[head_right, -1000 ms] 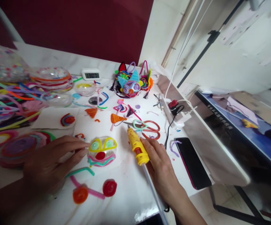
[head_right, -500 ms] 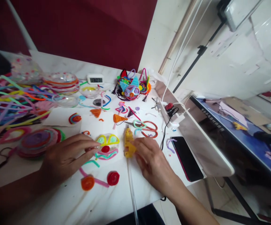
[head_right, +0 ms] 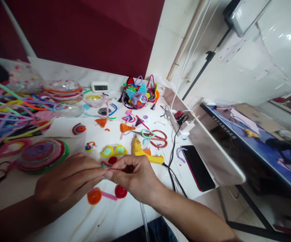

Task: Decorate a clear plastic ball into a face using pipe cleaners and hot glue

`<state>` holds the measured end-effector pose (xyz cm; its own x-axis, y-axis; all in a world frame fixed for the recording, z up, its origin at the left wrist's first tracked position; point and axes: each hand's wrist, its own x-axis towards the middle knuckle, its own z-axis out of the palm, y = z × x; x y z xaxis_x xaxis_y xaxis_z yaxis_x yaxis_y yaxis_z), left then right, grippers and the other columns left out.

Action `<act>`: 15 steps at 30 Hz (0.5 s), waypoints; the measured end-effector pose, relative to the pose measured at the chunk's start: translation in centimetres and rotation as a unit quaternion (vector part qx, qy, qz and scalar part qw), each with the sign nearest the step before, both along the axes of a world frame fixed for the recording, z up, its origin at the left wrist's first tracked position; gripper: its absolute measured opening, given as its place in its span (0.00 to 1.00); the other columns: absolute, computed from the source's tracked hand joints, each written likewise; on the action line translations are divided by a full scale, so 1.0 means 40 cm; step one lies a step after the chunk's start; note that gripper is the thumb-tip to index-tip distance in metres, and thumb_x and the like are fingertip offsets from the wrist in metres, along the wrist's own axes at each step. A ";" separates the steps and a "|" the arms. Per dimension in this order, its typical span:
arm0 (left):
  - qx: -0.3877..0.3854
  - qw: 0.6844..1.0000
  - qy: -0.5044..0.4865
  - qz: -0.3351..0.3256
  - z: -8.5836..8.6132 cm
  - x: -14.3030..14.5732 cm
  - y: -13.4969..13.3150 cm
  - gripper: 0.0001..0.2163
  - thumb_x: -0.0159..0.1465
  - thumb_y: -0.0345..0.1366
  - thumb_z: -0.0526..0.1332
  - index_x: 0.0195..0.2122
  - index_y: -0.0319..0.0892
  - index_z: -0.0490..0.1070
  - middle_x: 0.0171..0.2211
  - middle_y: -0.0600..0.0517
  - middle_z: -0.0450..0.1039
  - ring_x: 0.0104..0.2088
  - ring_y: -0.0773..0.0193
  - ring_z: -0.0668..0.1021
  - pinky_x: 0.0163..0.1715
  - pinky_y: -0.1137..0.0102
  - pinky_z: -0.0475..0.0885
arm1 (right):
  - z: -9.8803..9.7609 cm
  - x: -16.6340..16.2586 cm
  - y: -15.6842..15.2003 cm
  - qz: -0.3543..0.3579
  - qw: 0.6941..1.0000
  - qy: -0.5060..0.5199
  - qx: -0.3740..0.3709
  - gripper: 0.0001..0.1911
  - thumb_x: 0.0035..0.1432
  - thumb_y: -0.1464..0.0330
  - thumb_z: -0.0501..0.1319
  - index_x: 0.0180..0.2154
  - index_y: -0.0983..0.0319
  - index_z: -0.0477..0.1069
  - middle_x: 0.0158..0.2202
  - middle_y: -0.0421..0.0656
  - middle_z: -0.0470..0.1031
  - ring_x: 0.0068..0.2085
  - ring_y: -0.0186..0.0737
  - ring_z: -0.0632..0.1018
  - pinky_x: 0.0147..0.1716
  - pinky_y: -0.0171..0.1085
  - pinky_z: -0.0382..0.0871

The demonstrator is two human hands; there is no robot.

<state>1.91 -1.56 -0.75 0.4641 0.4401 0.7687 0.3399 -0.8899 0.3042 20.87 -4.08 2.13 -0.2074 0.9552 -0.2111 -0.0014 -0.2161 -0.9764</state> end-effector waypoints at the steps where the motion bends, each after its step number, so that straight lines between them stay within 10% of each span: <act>1: 0.001 1.000 0.004 -0.010 -0.003 -0.001 -0.003 0.08 0.63 0.27 0.61 0.43 0.43 0.72 0.34 0.53 0.77 0.32 0.65 0.78 0.36 0.67 0.72 | -0.003 0.001 -0.003 -0.005 1.000 0.014 -0.022 0.15 0.44 0.61 0.73 0.25 0.65 0.74 0.22 0.37 0.71 0.22 0.28 0.68 0.22 0.31 0.62; 15: 0.091 0.982 0.133 -0.094 -0.027 -0.020 0.007 0.06 0.67 0.29 0.56 0.41 0.40 0.71 0.32 0.52 0.78 0.32 0.66 0.77 0.33 0.69 0.69 | -0.021 0.019 -0.021 0.055 0.997 -0.003 -0.059 0.16 0.35 0.62 0.76 0.23 0.65 0.76 0.19 0.36 0.71 0.20 0.26 0.66 0.19 0.28 0.60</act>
<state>1.09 -1.26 -1.83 0.7194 0.1939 0.6670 0.2112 -0.9759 0.0559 21.61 -4.92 1.29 -0.3085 0.8952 -0.3215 0.0352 -0.3270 -0.9444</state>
